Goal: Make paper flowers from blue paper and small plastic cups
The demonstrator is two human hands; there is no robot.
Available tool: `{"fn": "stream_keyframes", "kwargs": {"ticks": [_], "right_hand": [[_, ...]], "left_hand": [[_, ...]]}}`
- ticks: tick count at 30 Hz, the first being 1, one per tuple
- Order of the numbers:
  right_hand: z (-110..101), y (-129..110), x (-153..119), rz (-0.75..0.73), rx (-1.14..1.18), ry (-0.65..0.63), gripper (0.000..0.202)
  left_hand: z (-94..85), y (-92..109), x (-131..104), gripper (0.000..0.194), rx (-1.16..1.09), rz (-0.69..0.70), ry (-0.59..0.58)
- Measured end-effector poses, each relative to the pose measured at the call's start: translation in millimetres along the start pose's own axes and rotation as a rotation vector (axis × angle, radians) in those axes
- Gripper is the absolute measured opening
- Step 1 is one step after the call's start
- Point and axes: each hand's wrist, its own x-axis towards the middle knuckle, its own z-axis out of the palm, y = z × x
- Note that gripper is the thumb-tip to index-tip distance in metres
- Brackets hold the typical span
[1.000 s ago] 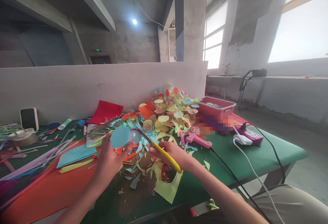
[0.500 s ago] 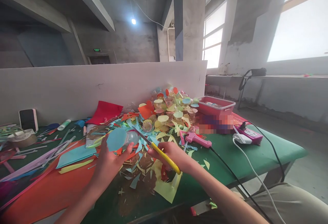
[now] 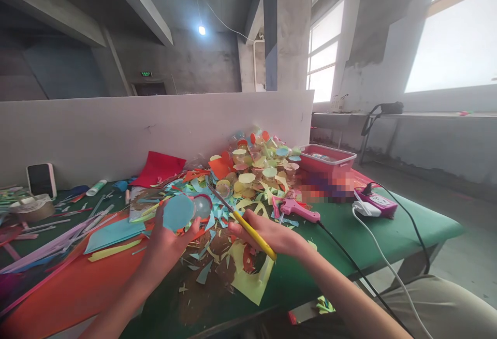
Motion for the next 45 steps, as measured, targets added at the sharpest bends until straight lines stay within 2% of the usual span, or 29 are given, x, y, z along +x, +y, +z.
{"fn": "stream_keyframes", "kwargs": {"ticks": [5, 12, 19, 23, 30, 36, 41, 45], "right_hand": [[0.0, 1.9, 1.1, 0.013, 0.024, -0.025, 0.042], [-0.6, 5.6, 2.3, 0.038, 0.031, -0.034, 0.041], [1.1, 9.8, 9.1, 0.088, -0.081, 0.08, 0.046], [1.9, 4.1, 9.0, 0.098, -0.066, 0.092, 0.047], [3.8, -0.7, 7.3, 0.107, -0.038, 0.097, 0.049], [4.2, 0.6, 7.9, 0.105, -0.022, 0.094, 0.048], [5.2, -2.4, 7.4, 0.113, -0.007, 0.09, 0.049], [7.5, -2.7, 7.8, 0.106, 0.035, 0.085, 0.046]], "left_hand": [[-0.3, -4.9, 0.2, 0.033, 0.005, 0.071, -0.036], [-1.2, -6.6, -0.2, 0.039, -0.031, 0.021, -0.072], [-1.3, -7.1, 0.3, 0.043, -0.034, -0.016, -0.087], [-1.7, -6.8, 0.7, 0.04, -0.048, -0.041, -0.078], [-3.0, -2.5, 1.0, 0.043, -0.065, -0.003, -0.056], [-1.1, -1.2, 3.5, 0.041, 0.042, 0.107, -0.044], [-1.1, 1.8, 3.8, 0.034, 0.016, 0.005, 0.029], [-0.6, 1.3, 2.4, 0.032, -0.005, -0.064, 0.02]]}}
